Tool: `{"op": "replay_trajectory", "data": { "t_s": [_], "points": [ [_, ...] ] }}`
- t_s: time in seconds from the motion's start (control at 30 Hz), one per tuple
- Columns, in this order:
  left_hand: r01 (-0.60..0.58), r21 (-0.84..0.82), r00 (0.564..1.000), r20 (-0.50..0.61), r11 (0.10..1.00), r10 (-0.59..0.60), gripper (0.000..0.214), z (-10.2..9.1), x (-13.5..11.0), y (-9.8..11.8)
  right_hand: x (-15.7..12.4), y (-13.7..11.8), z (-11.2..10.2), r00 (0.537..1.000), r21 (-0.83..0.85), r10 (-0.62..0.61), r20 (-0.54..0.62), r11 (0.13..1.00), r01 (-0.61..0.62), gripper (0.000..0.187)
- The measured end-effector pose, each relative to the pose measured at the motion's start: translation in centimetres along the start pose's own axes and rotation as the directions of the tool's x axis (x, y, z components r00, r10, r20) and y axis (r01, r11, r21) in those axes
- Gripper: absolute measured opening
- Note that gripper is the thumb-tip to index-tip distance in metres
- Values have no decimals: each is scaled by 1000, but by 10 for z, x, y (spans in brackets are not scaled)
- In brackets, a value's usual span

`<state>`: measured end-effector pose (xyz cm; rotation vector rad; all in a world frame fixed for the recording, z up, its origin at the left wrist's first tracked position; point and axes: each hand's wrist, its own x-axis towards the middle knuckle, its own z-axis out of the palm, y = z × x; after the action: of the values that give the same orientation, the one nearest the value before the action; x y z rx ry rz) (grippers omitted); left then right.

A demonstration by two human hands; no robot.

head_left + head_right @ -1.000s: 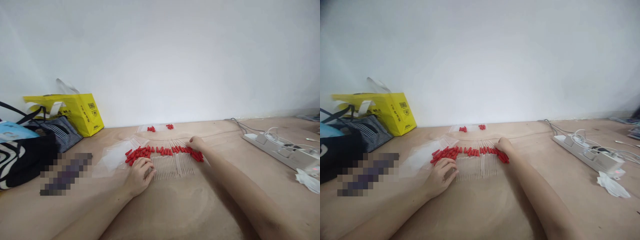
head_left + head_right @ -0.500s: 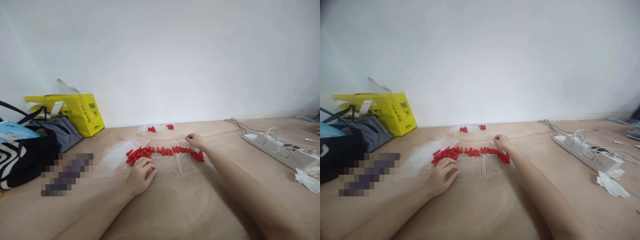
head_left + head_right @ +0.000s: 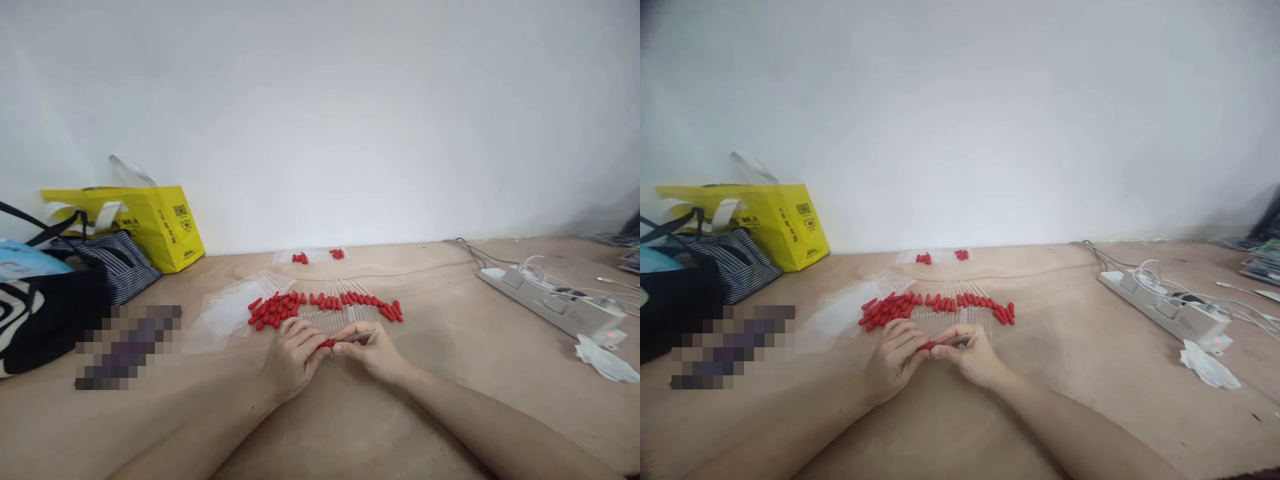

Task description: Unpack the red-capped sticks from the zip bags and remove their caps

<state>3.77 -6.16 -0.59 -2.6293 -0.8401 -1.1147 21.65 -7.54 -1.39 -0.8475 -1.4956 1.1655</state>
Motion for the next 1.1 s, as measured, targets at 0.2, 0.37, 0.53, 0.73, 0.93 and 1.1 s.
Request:
{"op": "replay_trajectory", "data": {
  "t_s": [0.2,0.37,0.53,0.73,0.93,1.1],
  "points": [
    [22,124,999,-42,992,-17,12,-4,2,-4,1,-1,-25,946,-549,-324,-29,796,255,19],
    [-53,136,998,-11,989,55,12,-1,-1,-3,-3,7,-12,792,-860,-551,264,237,452,16],
    [-114,124,993,36,986,111,17,-1,-5,-3,-6,13,1,741,-885,-597,309,104,453,20],
    [-150,148,987,76,978,140,20,-4,-9,-7,-9,12,-1,738,-882,-589,330,86,463,20],
    [-139,148,988,88,979,127,22,-6,-9,-5,-9,11,0,728,-874,-600,333,93,477,18],
    [-133,152,989,79,979,122,26,-5,-10,-4,-9,9,1,731,-872,-602,321,112,476,20]
  ]
}}
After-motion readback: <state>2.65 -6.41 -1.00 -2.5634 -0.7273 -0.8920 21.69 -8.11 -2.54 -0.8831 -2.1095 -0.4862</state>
